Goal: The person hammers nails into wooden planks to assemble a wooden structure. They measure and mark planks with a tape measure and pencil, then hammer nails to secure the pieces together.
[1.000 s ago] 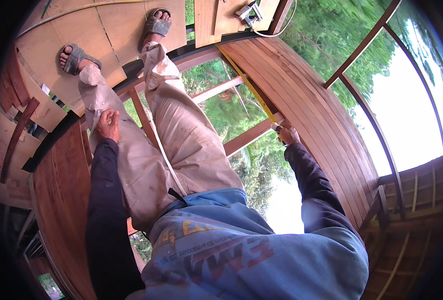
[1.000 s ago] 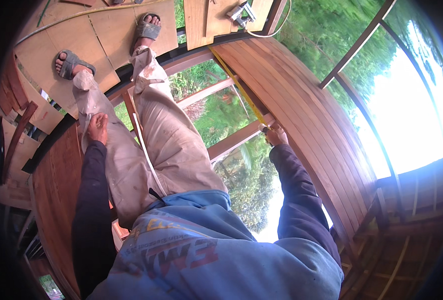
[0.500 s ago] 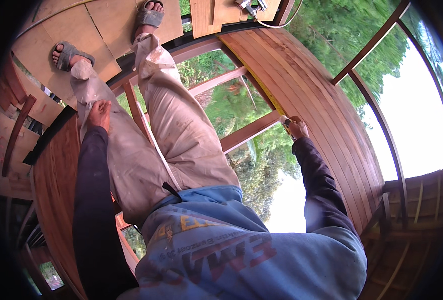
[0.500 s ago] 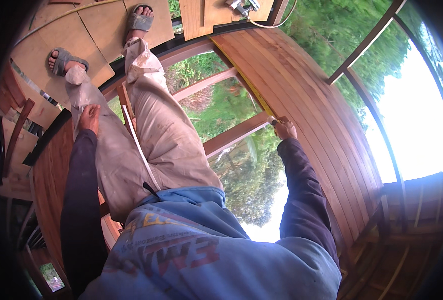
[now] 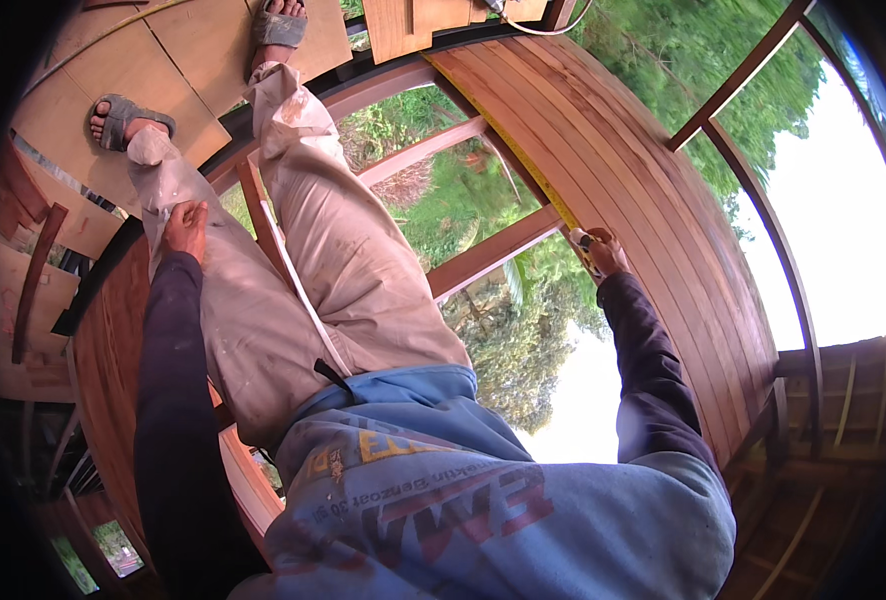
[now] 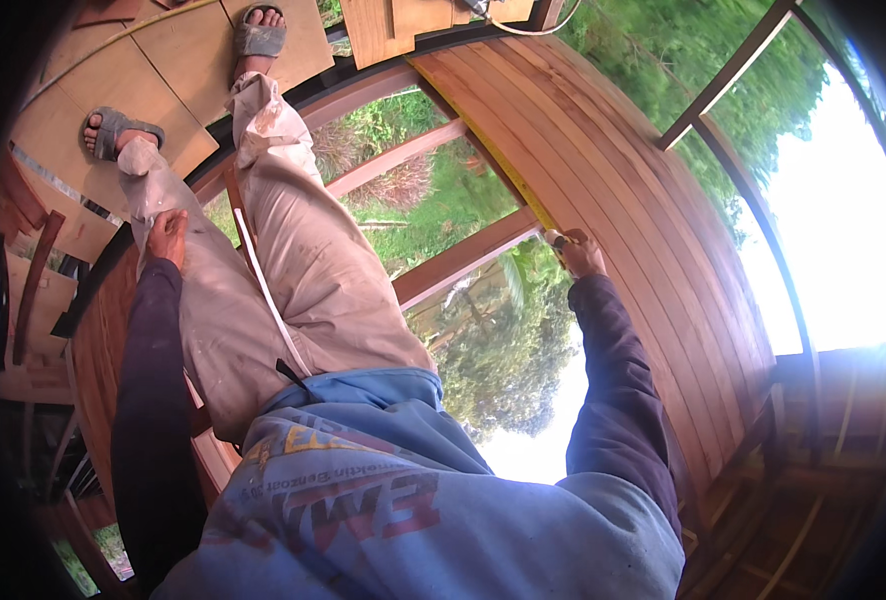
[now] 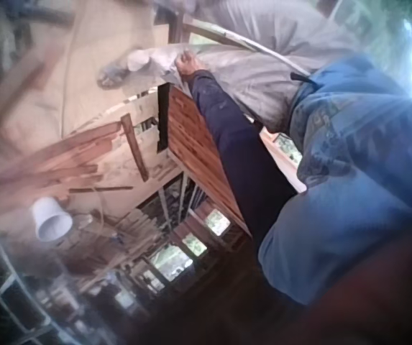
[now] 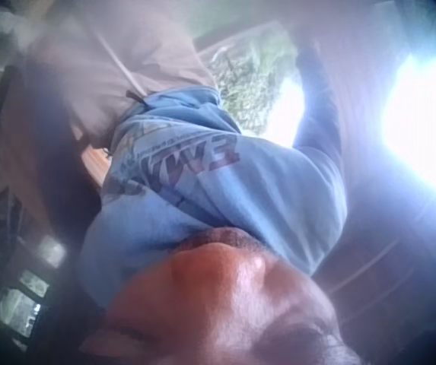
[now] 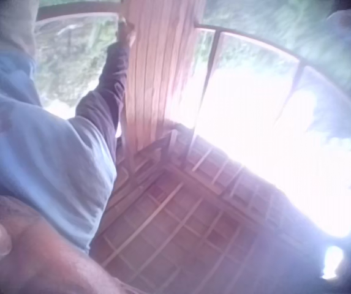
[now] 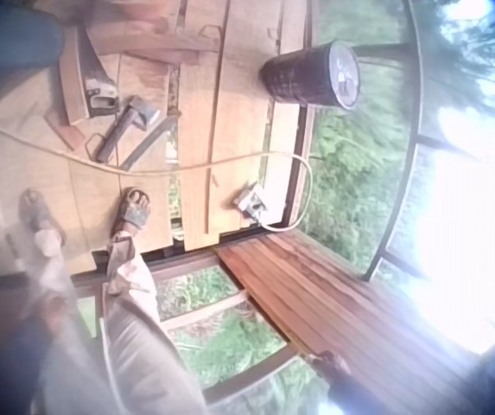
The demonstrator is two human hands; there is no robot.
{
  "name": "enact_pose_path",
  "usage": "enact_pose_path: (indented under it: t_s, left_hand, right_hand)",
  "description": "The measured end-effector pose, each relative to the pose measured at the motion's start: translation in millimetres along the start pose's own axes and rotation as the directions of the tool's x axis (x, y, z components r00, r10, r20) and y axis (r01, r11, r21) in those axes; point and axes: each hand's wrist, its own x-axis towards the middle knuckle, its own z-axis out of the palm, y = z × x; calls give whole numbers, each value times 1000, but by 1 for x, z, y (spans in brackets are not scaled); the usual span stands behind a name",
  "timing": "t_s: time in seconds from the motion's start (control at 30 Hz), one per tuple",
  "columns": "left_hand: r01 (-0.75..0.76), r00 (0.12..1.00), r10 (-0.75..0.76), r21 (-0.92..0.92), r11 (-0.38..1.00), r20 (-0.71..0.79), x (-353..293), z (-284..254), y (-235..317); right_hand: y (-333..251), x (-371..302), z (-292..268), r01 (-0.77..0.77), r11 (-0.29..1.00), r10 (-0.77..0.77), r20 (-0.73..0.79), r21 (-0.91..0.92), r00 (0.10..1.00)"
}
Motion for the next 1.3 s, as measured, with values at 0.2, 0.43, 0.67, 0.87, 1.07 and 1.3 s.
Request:
enact_pose_path:
  t_s: [0.2,0.43,0.67,0.87,1.07,1.3]
  left_hand:
    - [11,1000,-10,57,998,-9,-7,-2,19]
    - [11,1000,-10,90,996,-3,-8,-1,21]
    - [-12,1000,12,95,995,0,-3,0,9]
    - [-35,999,37,80,996,-17,-2,-2,4]
    - [-17,997,20,40,999,-69,-3,10,-1]
    - [42,998,-33,182,982,-53,-26,-22,70]
  right_hand:
    - [11,20,20,-51,998,47,93,43,995]
    - [-5,8,22,39,999,-39,91,3,995]
    - [30,22,21,2,1000,-2,23,-13,1000]
    - [28,9,4,-15,1000,15,-1,-18,1000]
    - [50,14,27,-419,851,198,546,317,814]
    - [17,-55,81,-577,638,91,694,510,714]
